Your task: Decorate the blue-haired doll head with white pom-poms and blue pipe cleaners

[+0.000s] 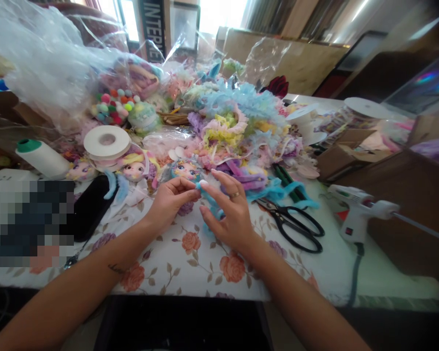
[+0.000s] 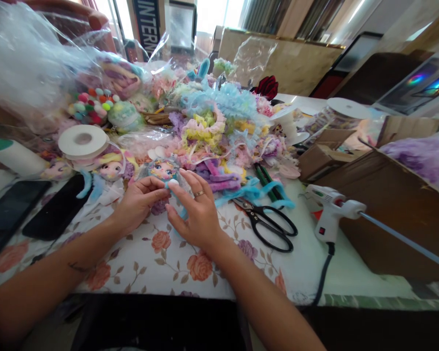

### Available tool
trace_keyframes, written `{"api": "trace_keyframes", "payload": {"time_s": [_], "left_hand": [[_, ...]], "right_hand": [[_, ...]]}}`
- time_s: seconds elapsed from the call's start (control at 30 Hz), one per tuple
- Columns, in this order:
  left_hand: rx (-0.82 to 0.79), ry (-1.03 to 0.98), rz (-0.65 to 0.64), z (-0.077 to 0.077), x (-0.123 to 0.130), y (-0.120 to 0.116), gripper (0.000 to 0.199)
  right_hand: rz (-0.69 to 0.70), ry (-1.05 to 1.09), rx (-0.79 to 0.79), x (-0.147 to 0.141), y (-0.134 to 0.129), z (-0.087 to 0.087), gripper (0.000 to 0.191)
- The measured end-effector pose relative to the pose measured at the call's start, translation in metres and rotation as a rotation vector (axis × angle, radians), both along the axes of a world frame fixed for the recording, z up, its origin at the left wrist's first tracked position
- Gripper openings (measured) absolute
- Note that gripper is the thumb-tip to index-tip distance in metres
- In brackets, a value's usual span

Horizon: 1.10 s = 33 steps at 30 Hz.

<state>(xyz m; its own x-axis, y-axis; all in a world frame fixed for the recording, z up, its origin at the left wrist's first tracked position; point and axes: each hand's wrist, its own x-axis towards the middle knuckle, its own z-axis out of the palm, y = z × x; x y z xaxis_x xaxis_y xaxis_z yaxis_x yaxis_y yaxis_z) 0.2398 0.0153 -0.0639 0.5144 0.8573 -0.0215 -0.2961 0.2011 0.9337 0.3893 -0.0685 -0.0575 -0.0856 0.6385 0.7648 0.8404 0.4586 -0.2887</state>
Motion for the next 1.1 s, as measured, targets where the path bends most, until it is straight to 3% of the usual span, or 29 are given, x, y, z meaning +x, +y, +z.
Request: {"api": "trace_keyframes", "payload": {"time_s": [0.27,0.4,0.47,0.53,0.67,0.7,0.77,0.87,1.0,1.1], "left_hand": [[0.028,0.007,-0.011,0.001,0.0,-0.002,0.024],[-0.033,-0.034,-0.011,0.001,0.0,0.001,0.024],[-0.069,-0.063,0.0,0.001,0.001,0.003,0.025],[-0.098,-0.097,0.011,0.002,0.002,0.005,0.027],[-0.12,-0.128,0.012,0.0,0.003,0.007,0.028],[-0.118,-0.128,0.009,-0.002,0.003,0.007,0.027],[-0.108,-0.122,-0.002,-0.004,0.003,0.007,0.026],[-0.097,-0.106,-0.016,-0.006,0.003,0.006,0.024],[-0.109,-0.092,-0.01,-0.005,0.003,0.007,0.026],[-0.108,-0.1,0.008,-0.004,0.002,0.007,0.027]], "right_hand": [[0.063,-0.085,-0.048,-0.003,0.0,-0.003,0.037],[0.031,-0.052,0.084,0.008,-0.004,0.011,0.036],[-0.15,0.022,0.196,0.024,-0.013,0.018,0.029],[-0.447,0.141,0.303,0.048,-0.03,0.017,0.019],[-0.953,0.53,0.431,0.106,-0.085,-0.006,0.014],[-1.035,0.576,0.358,0.12,-0.1,-0.013,0.019],[-1.243,0.613,0.383,0.145,-0.125,-0.024,0.03],[-1.241,0.724,0.059,0.177,-0.145,-0.028,0.04],[-1.175,0.703,-0.383,0.217,-0.135,-0.016,0.024],[-1.246,0.643,-0.513,0.23,-0.121,-0.004,0.038]]}}
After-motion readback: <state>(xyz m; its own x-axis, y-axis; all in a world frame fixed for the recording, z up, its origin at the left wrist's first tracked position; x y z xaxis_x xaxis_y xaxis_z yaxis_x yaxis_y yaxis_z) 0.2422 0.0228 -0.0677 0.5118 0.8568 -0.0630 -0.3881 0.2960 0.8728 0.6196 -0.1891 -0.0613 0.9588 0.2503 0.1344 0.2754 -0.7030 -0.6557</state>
